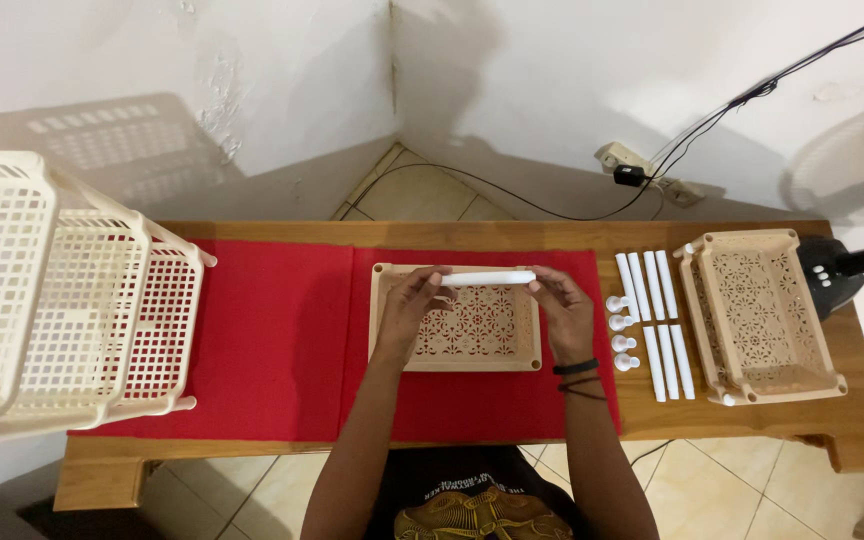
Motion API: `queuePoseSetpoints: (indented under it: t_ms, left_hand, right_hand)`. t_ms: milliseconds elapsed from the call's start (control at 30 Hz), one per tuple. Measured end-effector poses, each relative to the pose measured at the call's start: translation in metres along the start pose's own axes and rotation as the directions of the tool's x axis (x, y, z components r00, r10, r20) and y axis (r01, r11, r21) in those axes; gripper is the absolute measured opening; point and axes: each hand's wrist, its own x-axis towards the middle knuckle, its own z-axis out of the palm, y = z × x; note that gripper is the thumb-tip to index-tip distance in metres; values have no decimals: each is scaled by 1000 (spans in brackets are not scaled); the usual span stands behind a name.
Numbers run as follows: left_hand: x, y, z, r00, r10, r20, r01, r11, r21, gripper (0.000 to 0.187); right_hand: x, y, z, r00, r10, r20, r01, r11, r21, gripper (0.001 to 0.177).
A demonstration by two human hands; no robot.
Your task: The person assembles a beige plastic basket by inserting white plastic legs into the basket's corner holes. The person then places the assembled basket on the table next to other parts and a completed basket.
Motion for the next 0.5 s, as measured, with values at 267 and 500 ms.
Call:
queuePoseSetpoints:
  t_ms: [267,500]
  left_hand:
    - [-29,-6,18,989,-128,76,133,989,-62,24]
    - [-56,-15,51,985,-153,81,153,988,0,46]
  right_hand:
    - [29,19,-3,998,24,55,-39,958,283,23]
    - [64,20,19,968,103,227,-207,842,499,24]
